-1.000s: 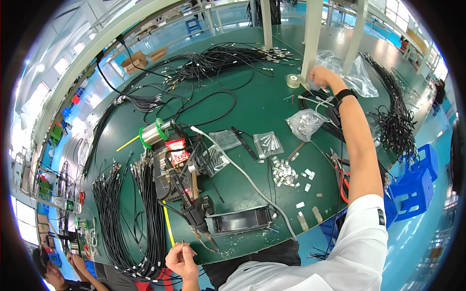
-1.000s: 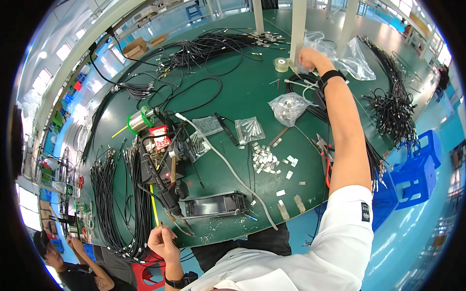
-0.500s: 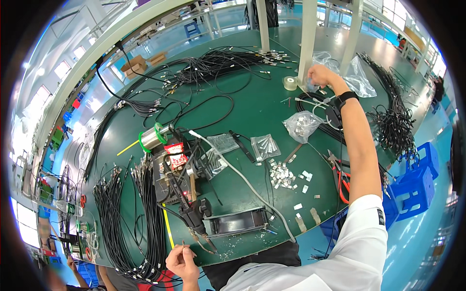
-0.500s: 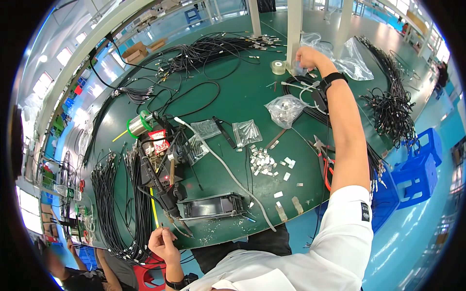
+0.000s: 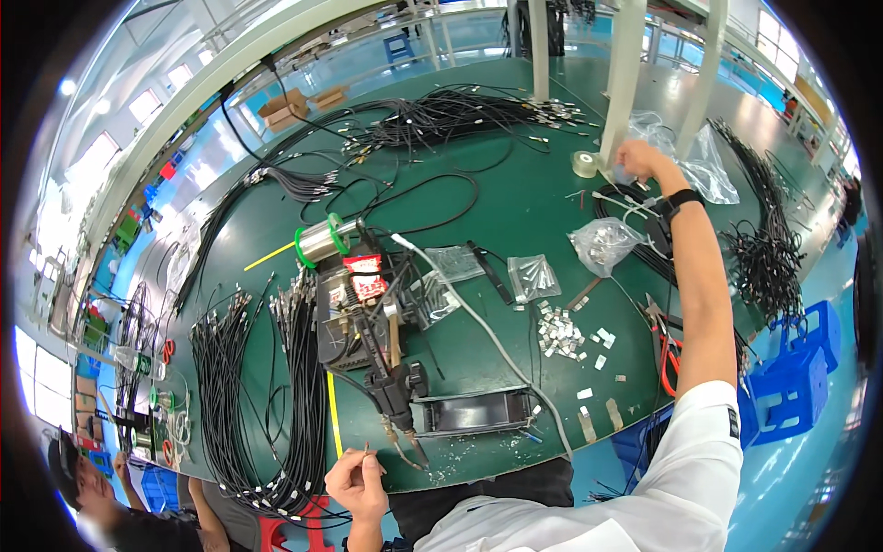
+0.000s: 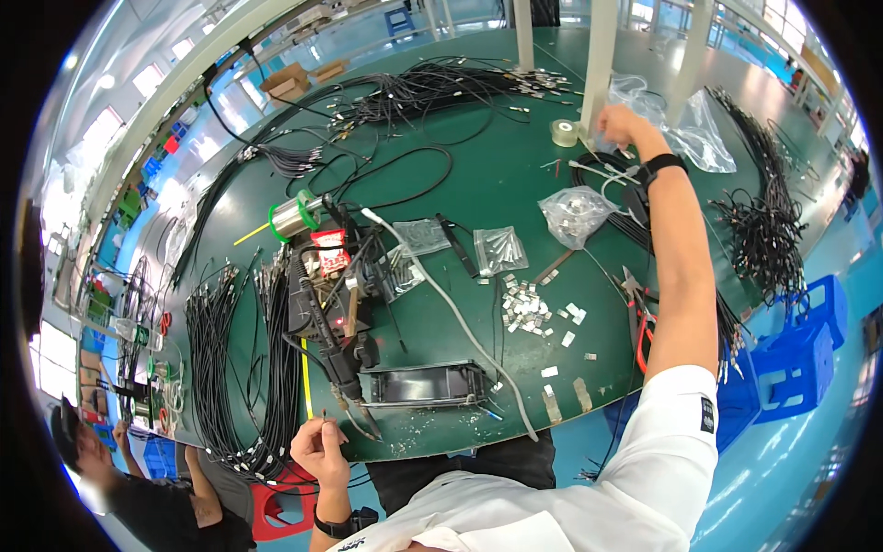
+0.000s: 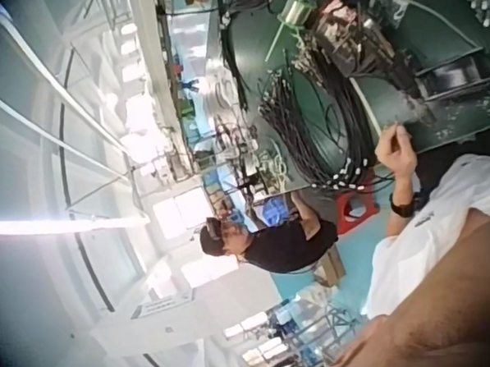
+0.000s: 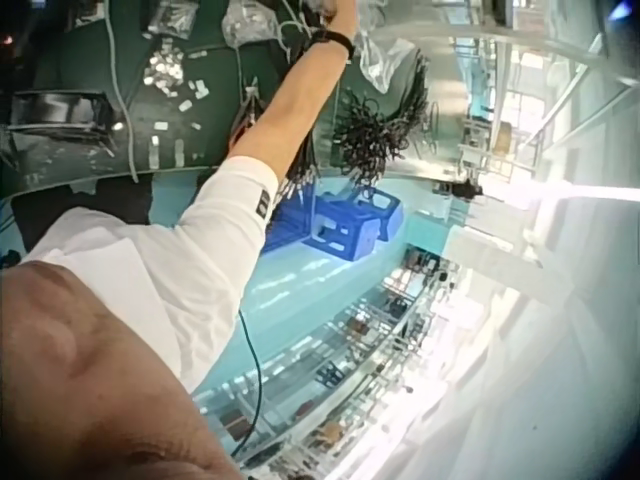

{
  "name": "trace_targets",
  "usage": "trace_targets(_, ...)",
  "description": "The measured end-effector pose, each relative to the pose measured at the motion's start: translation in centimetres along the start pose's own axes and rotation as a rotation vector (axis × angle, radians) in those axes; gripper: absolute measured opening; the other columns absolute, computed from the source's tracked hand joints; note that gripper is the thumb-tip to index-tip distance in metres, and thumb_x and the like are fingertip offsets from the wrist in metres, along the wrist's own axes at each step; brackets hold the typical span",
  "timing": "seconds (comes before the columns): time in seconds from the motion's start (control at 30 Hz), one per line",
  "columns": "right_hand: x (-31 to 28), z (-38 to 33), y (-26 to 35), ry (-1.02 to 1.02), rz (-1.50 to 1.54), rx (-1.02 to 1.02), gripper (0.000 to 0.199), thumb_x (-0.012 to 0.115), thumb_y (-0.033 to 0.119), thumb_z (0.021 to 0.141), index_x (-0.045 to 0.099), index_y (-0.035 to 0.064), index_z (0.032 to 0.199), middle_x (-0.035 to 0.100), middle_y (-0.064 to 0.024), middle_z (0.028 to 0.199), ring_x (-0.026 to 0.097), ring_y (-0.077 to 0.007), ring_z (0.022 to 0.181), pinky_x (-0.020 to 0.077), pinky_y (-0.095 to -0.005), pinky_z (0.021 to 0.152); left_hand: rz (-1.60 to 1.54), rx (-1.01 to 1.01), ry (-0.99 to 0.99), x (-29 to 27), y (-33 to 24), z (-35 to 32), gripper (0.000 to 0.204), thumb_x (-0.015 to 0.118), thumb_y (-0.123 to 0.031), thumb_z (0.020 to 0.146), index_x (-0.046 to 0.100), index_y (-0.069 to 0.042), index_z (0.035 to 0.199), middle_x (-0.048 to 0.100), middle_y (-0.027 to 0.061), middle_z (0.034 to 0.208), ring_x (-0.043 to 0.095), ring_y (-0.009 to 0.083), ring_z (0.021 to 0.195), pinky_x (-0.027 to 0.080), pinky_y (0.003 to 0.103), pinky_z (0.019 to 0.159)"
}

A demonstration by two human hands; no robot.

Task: Soldering electrical wires to a small component at a manual assembly station.

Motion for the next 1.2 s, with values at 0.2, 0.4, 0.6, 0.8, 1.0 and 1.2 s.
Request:
trace_targets(0.2,-0.9,-1.1,0.5,0.021,0.147,0.026,0.028,0.068,0.004,0.071,0.067,0.0008,0.099,0.065,-0.0123,0.075,0.066,-0.0238,0.054,0.0524,-0.0362,0.048,-0.027,0.021,-0.003,0.0,-0.1,0.0,0.011,0.058,-0.003,0.092,0.061,0.005,0.085,0.057,0.0058,0.069,0.051,0.0087,0.054,0.039,0.02,0.049)
trace_targets(0.4,-9.0,-6.9,1.2,-0.237,0.388,0.068,0.023,0.067,0.009,0.081,0.065,0.0007,0.102,0.064,-0.0062,0.079,0.063,-0.0139,0.065,0.0475,-0.0279,0.049,-0.075,0.052,0.009,-0.2,0.1,0.0,0.009,0.058,-0.001,0.091,0.061,0.006,0.086,0.056,0.0059,0.069,0.051,0.0089,0.054,0.039,0.02,0.049)
trace_targets(0.6,-12.6,-18.1,7.4,-0.321,0.909,-0.017,0.029,0.066,0.011,0.087,0.062,0.004,0.114,0.064,0.0006,0.089,0.06,-0.0078,0.079,0.0453,-0.021,0.066,-0.156,0.084,0.021,-1.1,0.1,-0.4,0.008,0.057,0.0,0.091,0.061,0.006,0.088,0.056,0.0058,0.069,0.051,0.0092,0.054,0.039,0.02,0.049)
trace_targets(0.8,-11.4,-30.4,16.9,-0.291,1.046,-0.085,0.025,0.067,0.008,0.086,0.06,0.0025,0.11,0.062,-0.0004,0.091,0.058,-0.0083,0.078,0.045,-0.0208,0.067,-0.182,0.132,0.039,-1.6,0.6,-0.7,0.008,0.057,0.0,0.091,0.062,0.006,0.089,0.056,0.006,0.069,0.051,0.0093,0.054,0.039,0.02,0.049)
trace_targets(1.0,-1.4,-42.6,25.8,-0.312,1.094,-0.097,0.018,0.067,0.001,0.083,0.057,0.0038,0.097,0.061,-0.0024,0.095,0.057,-0.0079,0.083,0.0442,-0.0202,0.071,-0.194,0.122,0.04,-0.9,-0.2,-0.2,0.003,0.064,0.005,0.084,0.065,0.006,0.085,0.059,0.0065,0.065,0.052,0.0116,0.054,0.038,0.023,0.05)
trace_targets(1.2,6.5,-46.8,34.1,-0.451,1.106,-0.168,0.026,0.069,-0.009,0.078,0.059,-0.0021,0.101,0.064,-0.0083,0.097,0.06,-0.0121,0.086,0.0482,-0.0238,0.076,-0.214,0.15,0.121,-0.2,-0.1,0.1,0.002,0.067,0.003,0.082,0.067,0.005,0.084,0.06,0.0046,0.065,0.051,0.0086,0.054,0.038,0.021,0.049)
Point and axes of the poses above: each hand's wrist, its own z-axis towards the middle knuckle, its own x-axis out of the palm, y = z × x, the point moved 7 cm from there along z, towards the middle knuckle
